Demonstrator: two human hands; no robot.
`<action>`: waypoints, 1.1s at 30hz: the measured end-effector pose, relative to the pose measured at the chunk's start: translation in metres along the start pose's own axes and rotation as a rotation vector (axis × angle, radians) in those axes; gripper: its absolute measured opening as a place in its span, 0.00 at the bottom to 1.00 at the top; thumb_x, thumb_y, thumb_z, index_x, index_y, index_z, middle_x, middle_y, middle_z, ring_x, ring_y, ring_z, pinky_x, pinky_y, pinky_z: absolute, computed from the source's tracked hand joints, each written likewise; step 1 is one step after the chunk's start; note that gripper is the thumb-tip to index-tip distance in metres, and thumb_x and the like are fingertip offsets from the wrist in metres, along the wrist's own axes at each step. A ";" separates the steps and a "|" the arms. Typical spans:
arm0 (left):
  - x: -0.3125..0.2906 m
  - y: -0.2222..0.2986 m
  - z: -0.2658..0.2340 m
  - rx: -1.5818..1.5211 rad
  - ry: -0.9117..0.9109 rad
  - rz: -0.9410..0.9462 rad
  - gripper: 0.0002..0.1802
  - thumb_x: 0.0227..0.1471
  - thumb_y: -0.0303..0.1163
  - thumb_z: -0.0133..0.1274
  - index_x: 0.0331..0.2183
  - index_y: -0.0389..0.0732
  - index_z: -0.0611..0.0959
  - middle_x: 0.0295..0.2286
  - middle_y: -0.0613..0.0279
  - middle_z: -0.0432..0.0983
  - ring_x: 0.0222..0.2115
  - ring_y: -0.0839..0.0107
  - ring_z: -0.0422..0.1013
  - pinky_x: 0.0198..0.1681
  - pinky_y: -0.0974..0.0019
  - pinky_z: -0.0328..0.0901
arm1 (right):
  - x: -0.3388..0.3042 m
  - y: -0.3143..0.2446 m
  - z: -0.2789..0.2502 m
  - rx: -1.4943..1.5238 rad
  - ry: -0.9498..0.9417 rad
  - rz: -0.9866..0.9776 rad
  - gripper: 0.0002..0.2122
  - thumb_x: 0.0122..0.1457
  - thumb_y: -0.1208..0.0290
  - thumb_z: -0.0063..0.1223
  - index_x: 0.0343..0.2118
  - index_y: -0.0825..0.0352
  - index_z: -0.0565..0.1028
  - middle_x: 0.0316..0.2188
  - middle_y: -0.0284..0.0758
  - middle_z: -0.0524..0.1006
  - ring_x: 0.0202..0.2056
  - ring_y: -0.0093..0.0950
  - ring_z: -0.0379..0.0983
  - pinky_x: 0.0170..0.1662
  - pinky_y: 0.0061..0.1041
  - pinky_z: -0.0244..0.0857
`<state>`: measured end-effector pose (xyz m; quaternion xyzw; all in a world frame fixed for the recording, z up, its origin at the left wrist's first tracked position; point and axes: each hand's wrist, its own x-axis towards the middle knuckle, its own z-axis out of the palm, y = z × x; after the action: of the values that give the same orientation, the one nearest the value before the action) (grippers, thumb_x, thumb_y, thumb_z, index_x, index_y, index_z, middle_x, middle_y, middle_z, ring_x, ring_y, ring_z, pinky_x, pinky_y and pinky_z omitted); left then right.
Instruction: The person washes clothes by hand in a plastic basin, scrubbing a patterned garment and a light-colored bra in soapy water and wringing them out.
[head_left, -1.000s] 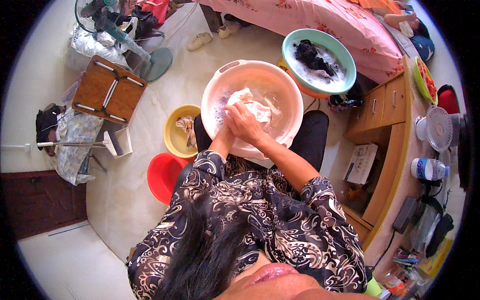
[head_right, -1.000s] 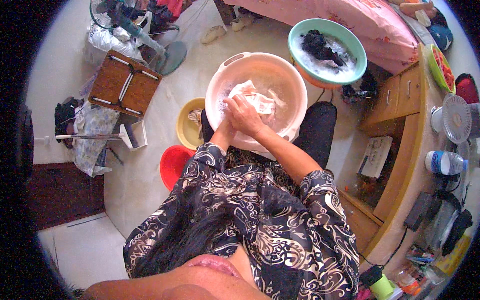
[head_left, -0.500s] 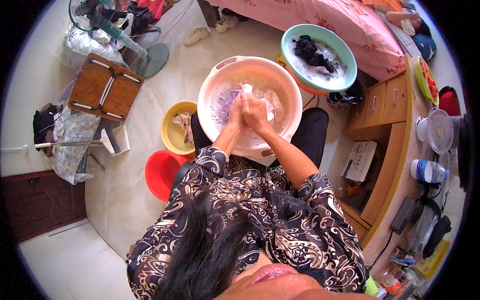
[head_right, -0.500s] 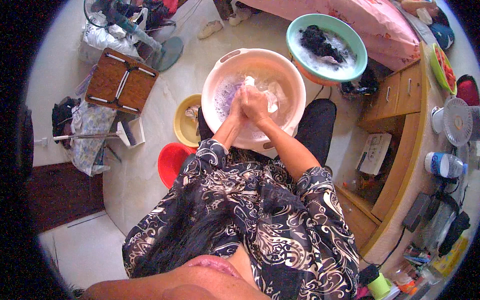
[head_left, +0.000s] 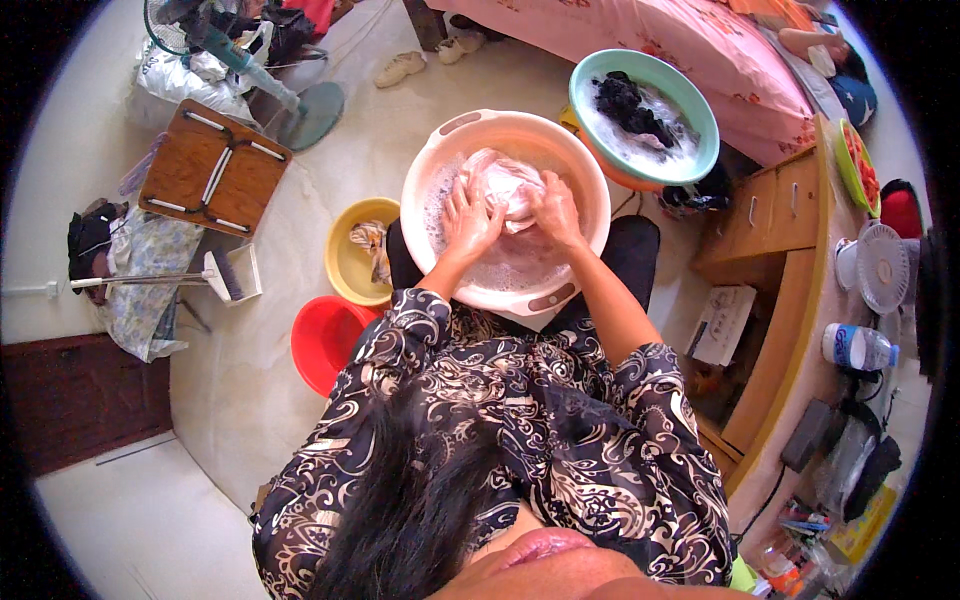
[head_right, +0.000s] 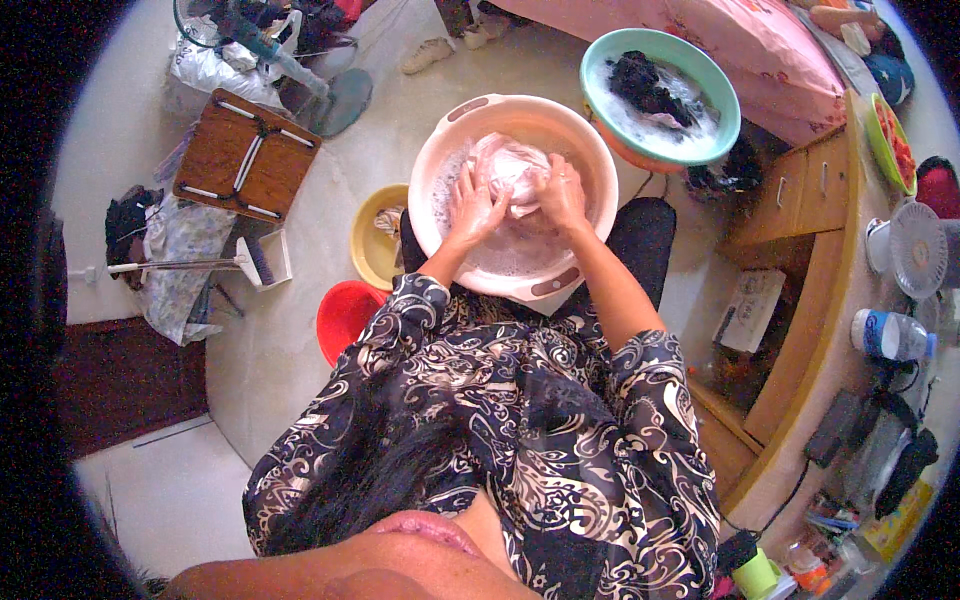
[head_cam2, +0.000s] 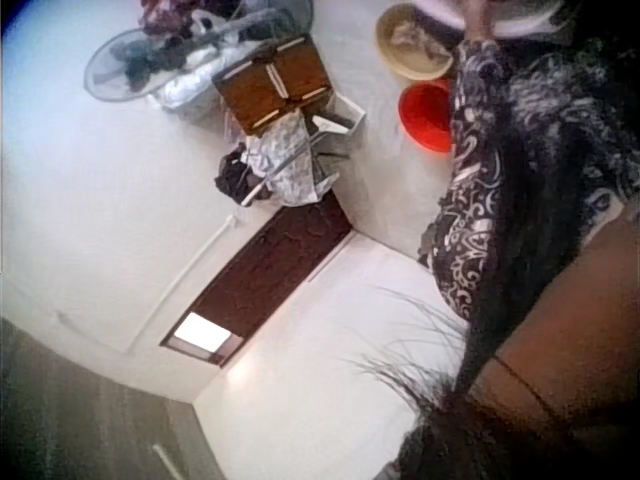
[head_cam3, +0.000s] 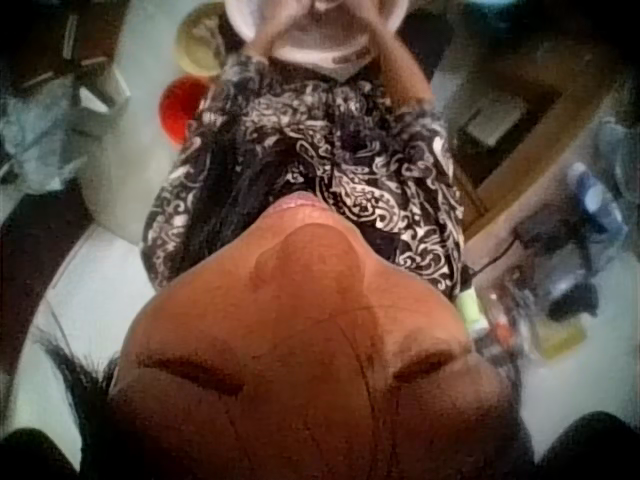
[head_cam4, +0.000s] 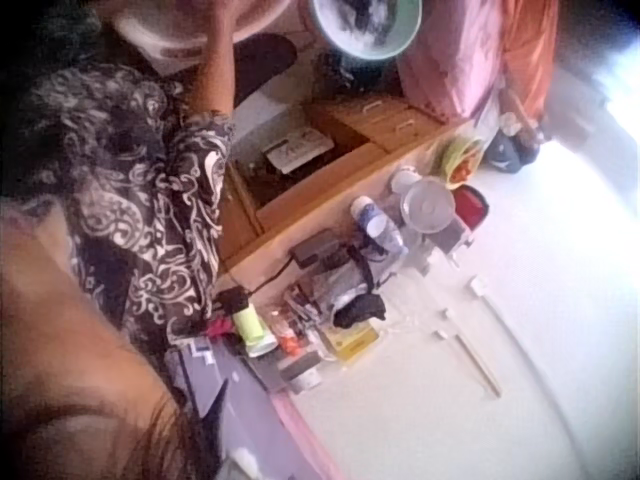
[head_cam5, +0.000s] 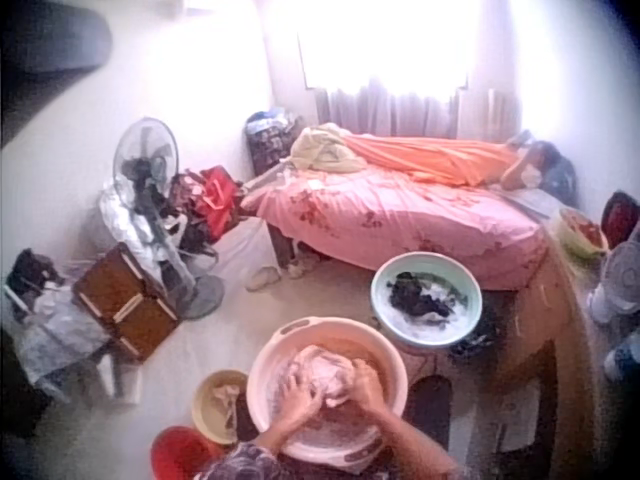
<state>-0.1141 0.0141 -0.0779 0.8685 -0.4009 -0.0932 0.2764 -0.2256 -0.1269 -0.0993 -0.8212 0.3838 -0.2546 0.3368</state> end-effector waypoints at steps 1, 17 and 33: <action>0.000 0.003 0.003 0.024 -0.087 -0.036 0.44 0.56 0.56 0.48 0.66 0.49 0.53 0.63 0.37 0.47 0.62 0.37 0.47 0.63 0.37 0.44 | -0.003 0.007 0.003 -0.124 -0.013 -0.049 0.23 0.61 0.57 0.50 0.51 0.72 0.70 0.44 0.54 0.75 0.47 0.50 0.72 0.53 0.45 0.64; 0.012 0.005 0.003 0.246 -0.274 -0.074 0.32 0.58 0.49 0.47 0.58 0.41 0.69 0.59 0.41 0.59 0.61 0.47 0.56 0.62 0.46 0.53 | -0.007 0.015 0.005 -0.362 -0.069 -0.028 0.11 0.57 0.70 0.48 0.41 0.68 0.75 0.42 0.48 0.74 0.45 0.50 0.73 0.47 0.44 0.69; -0.024 -0.025 -0.020 -2.052 -0.640 -0.546 0.27 0.61 0.50 0.48 0.48 0.35 0.75 0.39 0.54 0.77 0.38 0.62 0.74 0.40 0.61 0.69 | -0.074 -0.127 0.008 0.122 0.055 -0.628 0.06 0.54 0.73 0.53 0.33 0.69 0.71 0.33 0.48 0.73 0.36 0.47 0.71 0.42 0.45 0.64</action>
<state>-0.1056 0.0533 -0.0765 0.2222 0.0187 -0.6588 0.7185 -0.2045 -0.0036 -0.0210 -0.8708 0.1047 -0.3905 0.2798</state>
